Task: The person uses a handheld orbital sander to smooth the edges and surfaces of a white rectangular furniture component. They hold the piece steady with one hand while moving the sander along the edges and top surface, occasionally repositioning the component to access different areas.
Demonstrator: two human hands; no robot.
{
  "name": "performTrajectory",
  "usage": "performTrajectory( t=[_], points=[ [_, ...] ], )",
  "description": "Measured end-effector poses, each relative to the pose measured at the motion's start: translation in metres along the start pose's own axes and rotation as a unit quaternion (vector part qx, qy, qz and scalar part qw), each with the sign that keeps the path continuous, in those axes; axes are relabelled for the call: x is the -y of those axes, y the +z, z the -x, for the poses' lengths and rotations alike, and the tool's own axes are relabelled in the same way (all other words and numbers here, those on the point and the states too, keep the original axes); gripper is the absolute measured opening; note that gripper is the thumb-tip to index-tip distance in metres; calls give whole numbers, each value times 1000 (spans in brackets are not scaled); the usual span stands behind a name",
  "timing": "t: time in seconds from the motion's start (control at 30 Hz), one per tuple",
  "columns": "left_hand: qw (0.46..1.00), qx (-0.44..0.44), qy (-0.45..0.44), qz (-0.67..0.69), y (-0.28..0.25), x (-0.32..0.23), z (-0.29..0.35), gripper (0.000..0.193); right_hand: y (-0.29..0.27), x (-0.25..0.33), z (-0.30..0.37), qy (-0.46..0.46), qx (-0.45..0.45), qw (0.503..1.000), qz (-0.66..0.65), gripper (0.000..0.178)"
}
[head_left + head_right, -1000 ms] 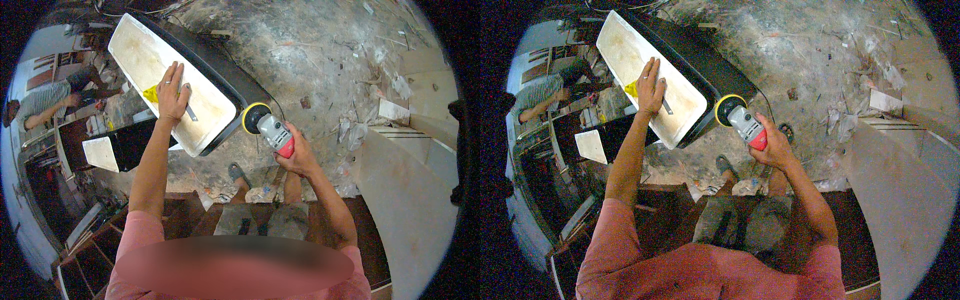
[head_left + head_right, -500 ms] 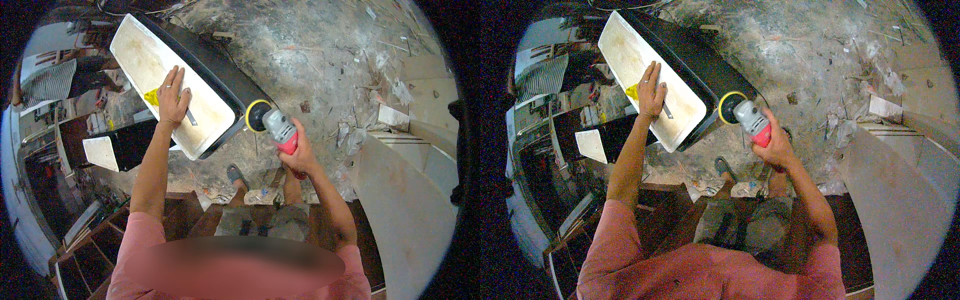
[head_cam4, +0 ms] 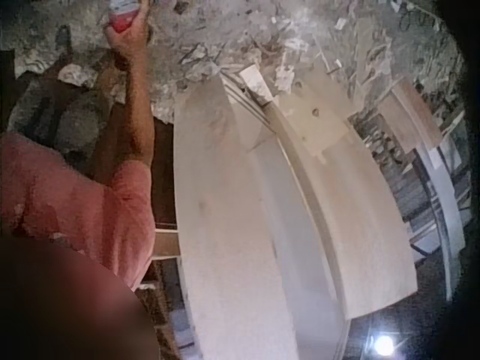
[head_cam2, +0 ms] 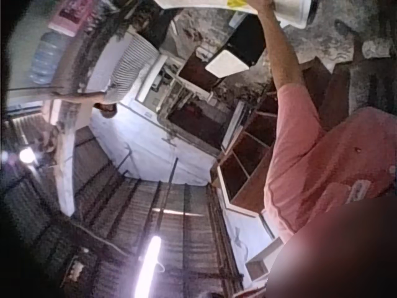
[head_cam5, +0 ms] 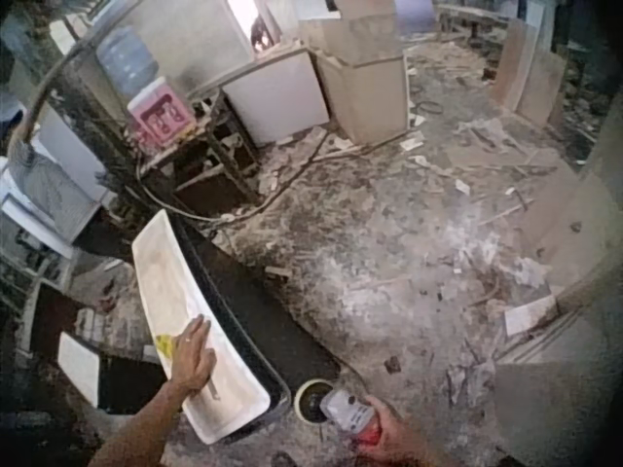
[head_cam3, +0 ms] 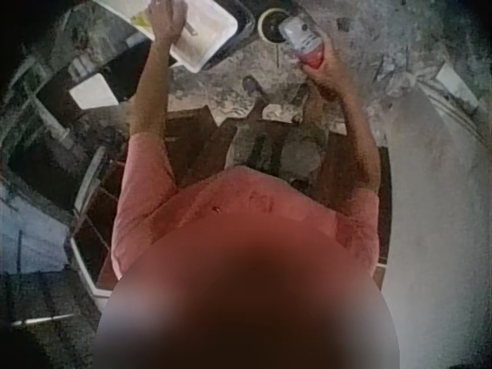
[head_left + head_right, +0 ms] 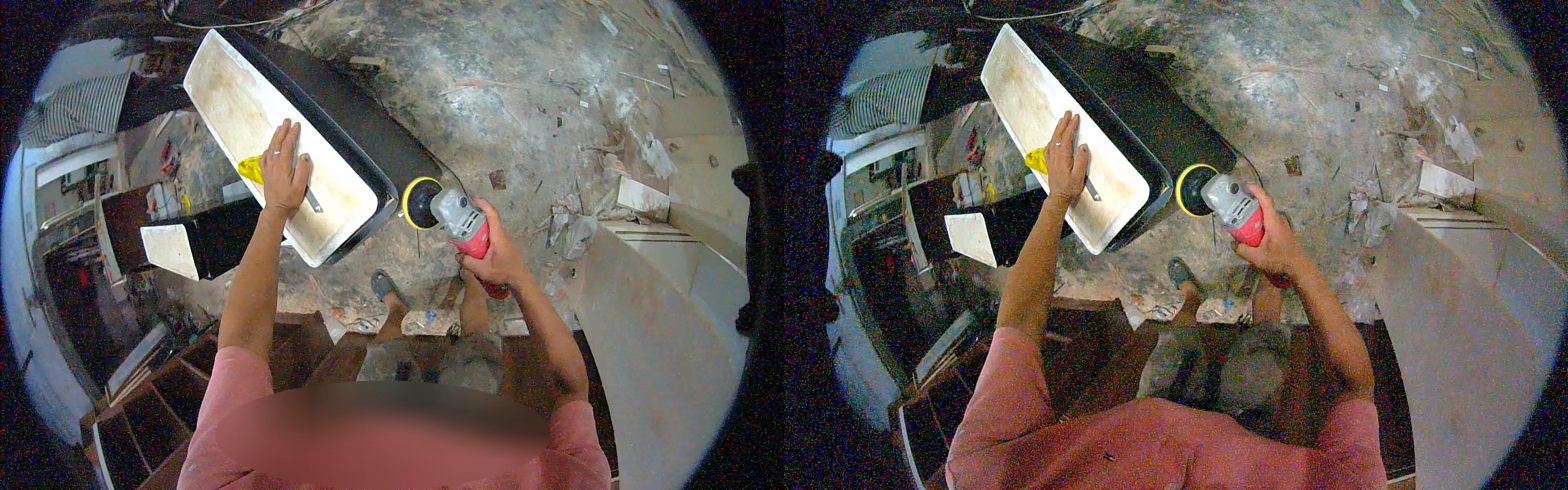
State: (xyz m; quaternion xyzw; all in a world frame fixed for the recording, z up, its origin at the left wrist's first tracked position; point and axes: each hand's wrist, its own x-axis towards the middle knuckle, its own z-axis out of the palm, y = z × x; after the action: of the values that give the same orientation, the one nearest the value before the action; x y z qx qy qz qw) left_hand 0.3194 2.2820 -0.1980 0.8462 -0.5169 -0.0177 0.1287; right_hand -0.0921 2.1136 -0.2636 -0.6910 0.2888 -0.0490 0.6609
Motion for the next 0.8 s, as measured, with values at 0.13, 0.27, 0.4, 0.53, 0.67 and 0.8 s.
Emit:
performTrajectory(
  t=[0.13, 0.27, 0.4, 0.53, 0.67, 0.8],
  points=[
    [1000, -1, 0, -5, 0, -1, 0, 61, 4, 0, -6, -4, 16, 1000, 2, 104],
    [1000, 2, -8, -4, -1, -2, 0, 61, 3, 0, -11, -2, 34, 999, 7, 104],
    [1000, 9, -14, -10, -3, -5, 0, 62, 5, -3, -15, -21, 33, 999, -2, 103],
    [1000, 10, -21, -10, -4, -5, 1, 63, 6, -8, -18, -6, 26, 999, -18, 105],
    [1000, 8, -20, -2, -3, -2, 2, 63, 3, -9, -23, 0, 13, 999, -40, 109],
    [999, 12, -30, -11, -2, -2, 3, 63, -3, 0, -22, 5, 39, 999, -19, 108]
  ],
)
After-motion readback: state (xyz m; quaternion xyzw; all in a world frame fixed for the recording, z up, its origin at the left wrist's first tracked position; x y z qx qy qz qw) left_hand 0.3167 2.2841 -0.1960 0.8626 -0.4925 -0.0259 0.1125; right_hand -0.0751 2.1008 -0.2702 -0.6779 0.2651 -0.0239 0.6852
